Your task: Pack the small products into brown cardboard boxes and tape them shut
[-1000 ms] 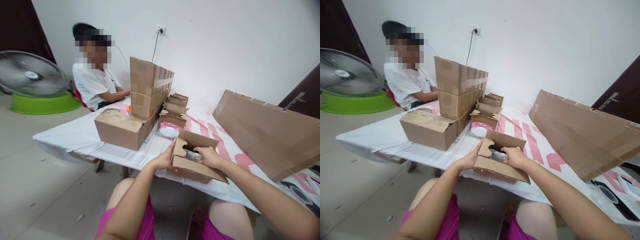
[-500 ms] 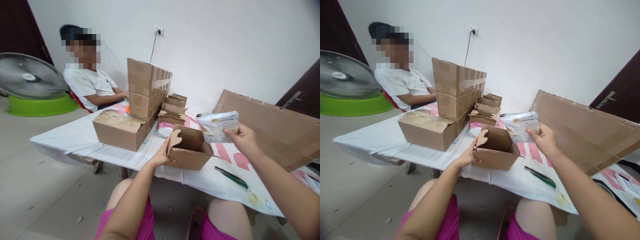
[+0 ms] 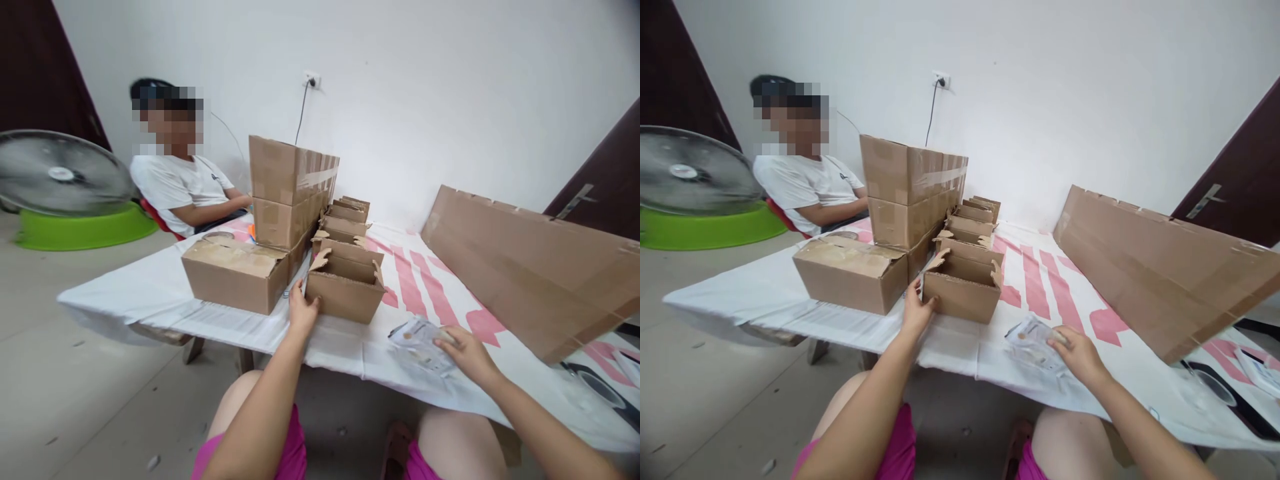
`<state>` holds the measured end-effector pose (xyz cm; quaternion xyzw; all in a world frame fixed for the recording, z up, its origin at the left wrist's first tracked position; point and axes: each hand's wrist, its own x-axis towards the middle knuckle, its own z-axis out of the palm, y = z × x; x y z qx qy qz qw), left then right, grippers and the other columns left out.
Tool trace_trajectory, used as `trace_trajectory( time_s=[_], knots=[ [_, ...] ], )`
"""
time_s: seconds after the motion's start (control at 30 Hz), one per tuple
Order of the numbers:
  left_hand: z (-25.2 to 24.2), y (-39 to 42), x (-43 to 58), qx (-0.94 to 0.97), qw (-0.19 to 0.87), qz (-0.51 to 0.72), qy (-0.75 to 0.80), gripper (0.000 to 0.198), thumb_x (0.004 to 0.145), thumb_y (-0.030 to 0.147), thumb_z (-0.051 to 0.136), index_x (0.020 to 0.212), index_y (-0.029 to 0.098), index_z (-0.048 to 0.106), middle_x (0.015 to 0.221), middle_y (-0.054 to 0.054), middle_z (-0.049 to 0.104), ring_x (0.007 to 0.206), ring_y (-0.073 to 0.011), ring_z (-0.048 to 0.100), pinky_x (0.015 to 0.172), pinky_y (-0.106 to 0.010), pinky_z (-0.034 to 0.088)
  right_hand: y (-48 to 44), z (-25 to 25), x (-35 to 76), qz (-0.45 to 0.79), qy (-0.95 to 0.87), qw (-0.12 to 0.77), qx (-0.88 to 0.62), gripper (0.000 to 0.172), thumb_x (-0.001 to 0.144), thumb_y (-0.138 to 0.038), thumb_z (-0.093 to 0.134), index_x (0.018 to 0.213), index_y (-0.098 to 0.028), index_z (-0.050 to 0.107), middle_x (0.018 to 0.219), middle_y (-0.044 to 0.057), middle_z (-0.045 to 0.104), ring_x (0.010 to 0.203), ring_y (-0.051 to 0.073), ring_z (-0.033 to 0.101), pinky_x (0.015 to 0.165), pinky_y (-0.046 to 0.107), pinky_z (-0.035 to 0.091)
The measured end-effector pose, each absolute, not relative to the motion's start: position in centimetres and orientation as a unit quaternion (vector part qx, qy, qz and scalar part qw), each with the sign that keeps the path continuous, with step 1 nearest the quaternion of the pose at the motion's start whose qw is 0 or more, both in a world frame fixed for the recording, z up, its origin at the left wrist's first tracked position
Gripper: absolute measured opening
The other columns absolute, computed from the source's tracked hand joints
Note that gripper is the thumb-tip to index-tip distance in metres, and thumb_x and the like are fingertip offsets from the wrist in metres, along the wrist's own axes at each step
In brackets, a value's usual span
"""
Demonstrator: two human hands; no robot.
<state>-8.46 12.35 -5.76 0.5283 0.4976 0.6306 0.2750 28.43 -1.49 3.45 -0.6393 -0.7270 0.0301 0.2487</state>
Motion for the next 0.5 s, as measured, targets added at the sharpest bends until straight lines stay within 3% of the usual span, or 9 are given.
trace_trajectory(
  time_s=[0.1,0.23,0.37,0.5],
  knots=[
    [-5.7,11.6,-7.4,0.476,0.182,0.608,0.609,0.043,0.068,0.021,0.063,0.106,0.019,0.043,0.108,-0.009,0.048,0.113,-0.028,0.045,0.1,-0.048,0.036,-2.2,1.8,27.9,-0.062,-0.757,0.241,-0.604,0.034,0.08,-0.052,0.056,0.096,-0.024,0.066,0.097,0.007,0.069,0.095,0.026,0.062,0.086,0.042,0.045],
    [-4.9,9.9,-6.1,0.456,0.136,0.584,0.657,0.024,0.067,0.018,0.059,0.081,0.02,0.04,0.09,-0.006,0.043,0.103,-0.0293,0.045,0.094,-0.05,0.037,-3.1,-0.5,29.7,-0.116,-0.706,0.272,-0.644,0.056,0.069,-0.059,0.064,0.112,-0.023,0.06,0.11,0.01,0.065,0.106,0.031,0.057,0.091,0.049,0.042],
    [-4.3,7.9,-4.2,0.498,0.096,0.601,0.618,0.019,0.068,0.013,0.051,0.077,0.022,0.037,0.084,-0.004,0.042,0.088,-0.0235,0.047,0.085,-0.043,0.042,-4.5,-4.4,32.4,0.027,-0.582,0.405,-0.705,0.075,0.064,-0.061,0.065,0.123,-0.018,0.048,0.114,0.014,0.06,0.098,0.027,0.061,0.082,0.041,0.051],
    [-4.7,5.2,-1.0,0.681,0.163,0.514,0.496,0.012,0.073,0.013,0.046,0.082,0.02,0.045,0.082,-0.004,0.051,0.082,-0.0205,0.053,0.079,-0.038,0.046,-5.6,-7.7,32.9,0.166,-0.475,0.487,-0.714,0.071,0.064,-0.064,0.06,0.117,-0.018,0.049,0.11,0.013,0.062,0.083,0.024,0.065,0.066,0.035,0.055]
  ],
)
